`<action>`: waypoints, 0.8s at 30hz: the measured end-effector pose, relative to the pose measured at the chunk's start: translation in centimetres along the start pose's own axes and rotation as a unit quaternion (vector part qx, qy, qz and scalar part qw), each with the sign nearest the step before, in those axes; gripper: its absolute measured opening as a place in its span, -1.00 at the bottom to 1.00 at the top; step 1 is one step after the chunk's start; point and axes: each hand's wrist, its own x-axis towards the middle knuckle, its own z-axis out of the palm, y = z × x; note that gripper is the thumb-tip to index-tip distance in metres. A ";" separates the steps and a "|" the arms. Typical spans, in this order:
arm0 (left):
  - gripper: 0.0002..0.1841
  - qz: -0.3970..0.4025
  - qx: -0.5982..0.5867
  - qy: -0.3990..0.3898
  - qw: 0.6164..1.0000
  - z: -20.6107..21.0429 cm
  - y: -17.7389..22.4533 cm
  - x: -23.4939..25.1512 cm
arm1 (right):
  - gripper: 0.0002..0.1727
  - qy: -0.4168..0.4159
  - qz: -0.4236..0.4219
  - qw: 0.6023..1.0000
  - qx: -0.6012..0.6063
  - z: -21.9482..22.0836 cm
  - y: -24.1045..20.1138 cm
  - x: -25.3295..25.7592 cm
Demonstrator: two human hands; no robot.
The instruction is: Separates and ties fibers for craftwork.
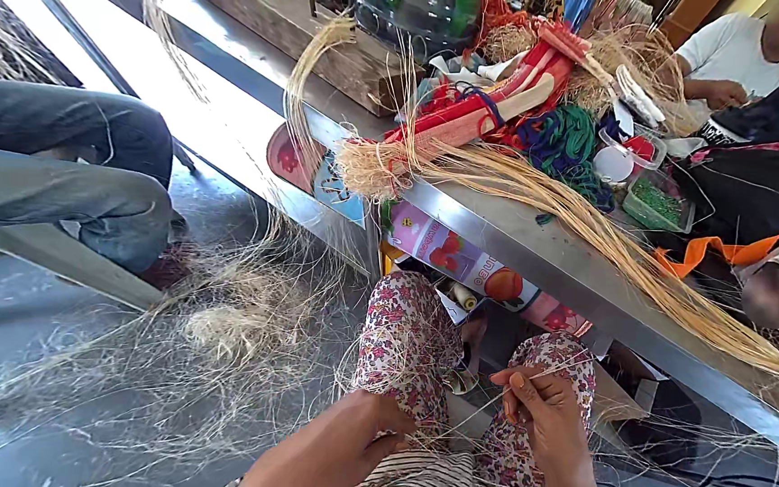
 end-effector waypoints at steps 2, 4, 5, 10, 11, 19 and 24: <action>-0.75 0.051 0.041 0.119 0.991 -0.9 1.6 0.7 | -0.74 -0.020 -0.002 0.999 -0.034 0.3 0.1 -0.4; -0.74 0.075 0.013 0.201 0.977 -1.5 3.5 1.8 | -0.75 -0.048 -0.005 0.997 -0.062 0.7 0.2 -0.7; -0.75 0.081 -0.007 0.236 0.968 -1.4 4.3 2.5 | -0.76 -0.064 -0.006 0.995 -0.071 1.0 0.3 -0.8; -0.72 0.067 -0.054 0.266 0.960 1.4 4.4 6.4 | -0.78 -0.113 0.033 0.989 -0.085 2.2 0.5 -1.4; -0.71 0.063 -0.082 0.246 0.964 1.8 4.3 6.9 | -0.75 -0.116 0.045 0.989 -0.082 2.3 0.6 -1.4; -0.81 0.023 -0.298 0.220 0.929 3.3 4.2 7.9 | -0.78 -0.129 0.079 0.986 -0.066 2.8 1.2 -1.3; -0.82 0.042 -0.268 0.280 0.921 3.9 3.6 7.9 | -0.80 -0.097 0.020 0.964 -0.246 1.2 0.4 -0.9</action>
